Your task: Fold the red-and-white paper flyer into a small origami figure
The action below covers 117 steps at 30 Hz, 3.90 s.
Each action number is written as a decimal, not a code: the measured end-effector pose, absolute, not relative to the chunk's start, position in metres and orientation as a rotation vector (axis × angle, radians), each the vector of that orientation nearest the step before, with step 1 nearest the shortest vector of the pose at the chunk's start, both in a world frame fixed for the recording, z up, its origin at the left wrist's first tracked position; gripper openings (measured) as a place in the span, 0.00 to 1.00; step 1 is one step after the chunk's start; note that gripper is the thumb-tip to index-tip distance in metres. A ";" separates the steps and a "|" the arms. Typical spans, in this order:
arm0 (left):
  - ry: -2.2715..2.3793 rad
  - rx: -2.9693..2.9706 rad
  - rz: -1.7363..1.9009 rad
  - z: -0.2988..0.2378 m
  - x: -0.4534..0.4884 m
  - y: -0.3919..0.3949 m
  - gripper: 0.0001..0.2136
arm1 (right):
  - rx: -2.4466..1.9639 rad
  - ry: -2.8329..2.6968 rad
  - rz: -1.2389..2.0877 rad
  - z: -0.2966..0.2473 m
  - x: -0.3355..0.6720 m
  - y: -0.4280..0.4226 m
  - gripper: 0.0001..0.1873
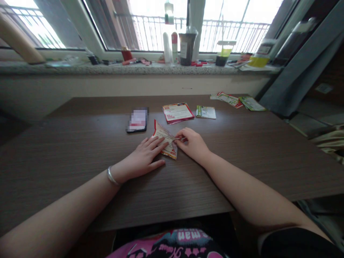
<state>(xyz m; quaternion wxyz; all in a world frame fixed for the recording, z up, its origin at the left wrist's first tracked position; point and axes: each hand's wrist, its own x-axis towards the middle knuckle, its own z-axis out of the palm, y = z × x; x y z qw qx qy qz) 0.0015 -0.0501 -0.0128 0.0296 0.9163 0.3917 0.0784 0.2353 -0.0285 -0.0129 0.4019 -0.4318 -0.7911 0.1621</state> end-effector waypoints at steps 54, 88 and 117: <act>1.150 2.845 0.952 -0.001 0.008 -0.051 0.19 | -0.800 -1.971 0.599 0.005 0.224 -0.052 0.04; 1.076 2.577 1.281 0.000 0.007 -0.049 0.05 | -0.868 -2.104 0.203 0.005 0.223 -0.056 0.03; 0.886 2.495 1.486 0.002 0.006 -0.049 0.01 | -0.842 -2.047 0.062 0.007 0.229 -0.052 0.05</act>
